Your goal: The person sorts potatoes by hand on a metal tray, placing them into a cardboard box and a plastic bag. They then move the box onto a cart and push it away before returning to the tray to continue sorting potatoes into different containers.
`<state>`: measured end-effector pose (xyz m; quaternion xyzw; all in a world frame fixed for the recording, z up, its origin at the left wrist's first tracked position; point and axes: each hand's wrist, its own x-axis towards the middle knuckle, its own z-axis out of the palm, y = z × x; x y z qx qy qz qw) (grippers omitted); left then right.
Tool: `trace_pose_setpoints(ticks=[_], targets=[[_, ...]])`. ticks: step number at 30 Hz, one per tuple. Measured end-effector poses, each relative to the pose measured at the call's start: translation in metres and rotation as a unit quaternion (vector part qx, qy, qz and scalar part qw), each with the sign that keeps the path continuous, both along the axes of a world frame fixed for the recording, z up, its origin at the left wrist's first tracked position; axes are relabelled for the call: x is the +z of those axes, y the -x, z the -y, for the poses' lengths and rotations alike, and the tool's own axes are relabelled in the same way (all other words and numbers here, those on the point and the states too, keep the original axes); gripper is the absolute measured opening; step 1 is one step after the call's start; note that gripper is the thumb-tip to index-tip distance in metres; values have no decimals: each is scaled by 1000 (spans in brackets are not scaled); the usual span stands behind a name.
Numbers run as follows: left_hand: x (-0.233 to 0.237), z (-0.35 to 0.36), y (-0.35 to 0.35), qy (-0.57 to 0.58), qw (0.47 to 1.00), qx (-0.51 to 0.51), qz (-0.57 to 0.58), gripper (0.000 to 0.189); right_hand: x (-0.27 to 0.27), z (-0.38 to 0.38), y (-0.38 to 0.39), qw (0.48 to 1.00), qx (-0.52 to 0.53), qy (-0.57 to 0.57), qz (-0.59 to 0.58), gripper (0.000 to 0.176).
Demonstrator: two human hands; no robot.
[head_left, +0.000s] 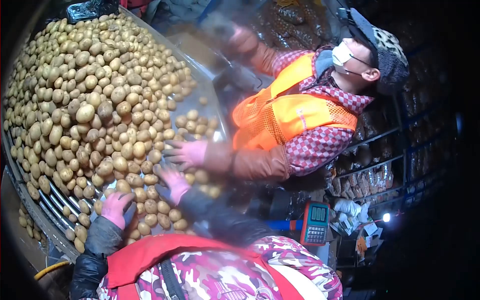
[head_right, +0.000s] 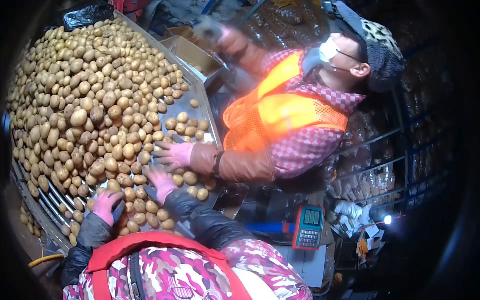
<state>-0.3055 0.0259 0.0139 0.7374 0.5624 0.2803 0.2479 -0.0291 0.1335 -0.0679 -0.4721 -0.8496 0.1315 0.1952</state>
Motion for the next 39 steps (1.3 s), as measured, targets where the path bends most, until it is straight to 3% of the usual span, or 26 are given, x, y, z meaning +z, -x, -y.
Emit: trace_pose_setpoints(ticks=[1,2,3,4,6,8,14,17,19,21,23,24,25,27,30,39], targets=[[-1,1,0,-10,1000,1,2,32,-2,-10,1,979,-43,136,-148,60],[-3,2,0,-21,1000,1,5,32,-2,-28,1,916,-86,266,-289,58],[-2,2,-1,-28,1000,4,5,31,-17,-58,-12,777,-115,373,-493,53],[-5,2,-1,-25,1000,5,6,31,-32,-87,-25,583,-157,424,-675,48],[-12,0,1,-20,1000,6,8,31,21,-81,-56,467,-234,424,-740,42],[-14,0,2,-32,999,1,15,30,-66,-96,-83,669,-238,288,-643,29],[-33,1,10,23,999,-27,-35,38,-45,-76,-76,593,-241,361,-679,41],[-22,4,7,17,999,-9,-37,39,-28,-71,-73,588,-231,372,-680,48],[-22,3,6,3,999,-6,-37,39,-16,-63,-68,612,-217,369,-665,53],[-22,5,5,-8,999,-5,-35,39,2,-43,-52,714,-185,337,-586,58],[-24,6,4,-17,1000,-7,-21,39,18,-6,-32,911,-116,207,-338,62],[-21,6,3,-20,1000,-8,-15,40,23,12,-24,968,-85,126,-201,65],[-21,7,3,-10,1000,-9,-21,40,21,28,-20,988,-57,96,-107,67],[-18,10,2,-11,1000,-8,-24,40,19,56,-14,997,4,24,74,71],[-11,12,0,-8,1000,-6,-29,40,33,65,-21,992,23,86,90,68],[-25,17,2,-14,1000,1,-17,41,46,67,-26,986,24,105,129,63]])
